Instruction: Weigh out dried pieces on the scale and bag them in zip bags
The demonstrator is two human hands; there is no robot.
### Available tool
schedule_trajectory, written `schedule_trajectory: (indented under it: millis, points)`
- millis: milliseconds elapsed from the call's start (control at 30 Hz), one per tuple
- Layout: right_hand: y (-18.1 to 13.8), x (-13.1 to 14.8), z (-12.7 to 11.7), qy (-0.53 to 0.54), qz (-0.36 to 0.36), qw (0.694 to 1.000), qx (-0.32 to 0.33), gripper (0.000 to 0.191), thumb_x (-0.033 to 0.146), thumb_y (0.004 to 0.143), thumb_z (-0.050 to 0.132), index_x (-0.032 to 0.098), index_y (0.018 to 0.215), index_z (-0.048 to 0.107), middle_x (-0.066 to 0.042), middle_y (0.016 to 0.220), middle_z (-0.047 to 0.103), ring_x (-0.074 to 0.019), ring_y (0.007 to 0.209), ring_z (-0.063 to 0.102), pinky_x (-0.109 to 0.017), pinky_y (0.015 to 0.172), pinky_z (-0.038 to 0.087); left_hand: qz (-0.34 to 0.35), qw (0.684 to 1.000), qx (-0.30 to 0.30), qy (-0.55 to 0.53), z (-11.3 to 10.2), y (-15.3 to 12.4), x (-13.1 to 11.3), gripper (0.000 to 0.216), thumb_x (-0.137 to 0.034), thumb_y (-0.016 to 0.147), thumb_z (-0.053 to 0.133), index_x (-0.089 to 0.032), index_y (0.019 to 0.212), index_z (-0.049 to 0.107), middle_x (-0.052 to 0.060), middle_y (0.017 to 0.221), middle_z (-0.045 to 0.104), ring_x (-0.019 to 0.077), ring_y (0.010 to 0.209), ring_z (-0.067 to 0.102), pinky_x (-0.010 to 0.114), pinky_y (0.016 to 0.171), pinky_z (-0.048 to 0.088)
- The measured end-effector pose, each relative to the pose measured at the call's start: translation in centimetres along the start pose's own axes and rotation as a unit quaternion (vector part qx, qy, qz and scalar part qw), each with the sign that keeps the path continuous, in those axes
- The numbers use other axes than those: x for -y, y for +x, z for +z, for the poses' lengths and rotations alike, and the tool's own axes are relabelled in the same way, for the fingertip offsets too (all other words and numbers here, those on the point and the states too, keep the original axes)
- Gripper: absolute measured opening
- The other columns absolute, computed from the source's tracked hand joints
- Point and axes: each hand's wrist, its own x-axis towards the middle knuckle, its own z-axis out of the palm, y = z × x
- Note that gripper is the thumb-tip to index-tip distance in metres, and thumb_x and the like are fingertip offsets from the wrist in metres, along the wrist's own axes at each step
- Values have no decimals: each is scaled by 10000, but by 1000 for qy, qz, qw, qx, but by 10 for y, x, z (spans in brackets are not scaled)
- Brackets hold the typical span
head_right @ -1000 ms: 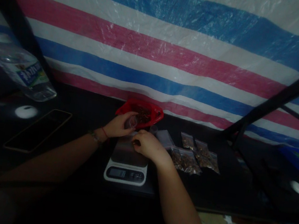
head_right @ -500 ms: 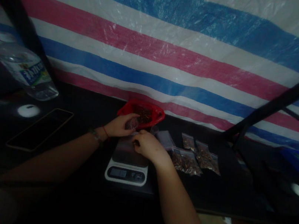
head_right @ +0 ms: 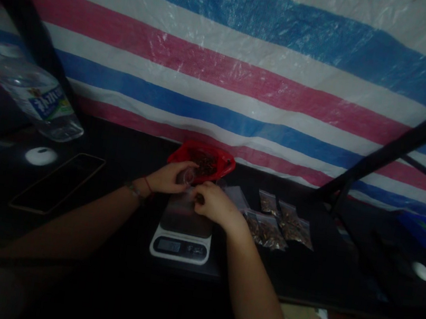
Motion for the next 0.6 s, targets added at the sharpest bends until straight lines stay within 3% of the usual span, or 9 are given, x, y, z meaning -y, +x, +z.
schedule_trajectory:
  millis: [133, 267, 400, 600]
  points:
    - [1, -12, -11, 67, 5, 994, -87, 258, 34, 658, 581, 164, 871, 647, -29, 869, 609, -126, 740, 561, -240, 690, 438, 1, 1000, 23, -2, 0, 1, -4, 651, -252, 651, 687, -155, 1263, 485, 99, 1183, 608, 239, 1051, 597, 343, 908, 472]
    - [8, -13, -19, 111, -8, 985, -128, 259, 57, 671, 564, 172, 890, 643, -19, 875, 615, -123, 740, 572, -244, 689, 446, -9, 1000, 16, -6, 2, 3, -14, 577, -372, 651, 721, -172, 1161, 541, 80, 1060, 639, 232, 938, 623, 329, 803, 491]
    - [22, 1, -18, 119, -30, 981, -153, 223, 63, 668, 561, 167, 849, 641, -23, 869, 619, -130, 768, 571, -248, 705, 447, -36, 999, -14, -6, 7, 5, -20, 504, -418, 624, 744, -166, 1026, 574, 68, 954, 646, 224, 850, 629, 318, 729, 489]
    - [42, 11, -1, 91, -24, 974, -204, 212, 70, 675, 594, 172, 854, 647, -37, 898, 622, -156, 845, 566, -283, 779, 448, -72, 991, -92, -63, 18, 6, -15, 385, -305, 642, 716, -162, 962, 556, 54, 916, 644, 201, 816, 626, 302, 706, 488]
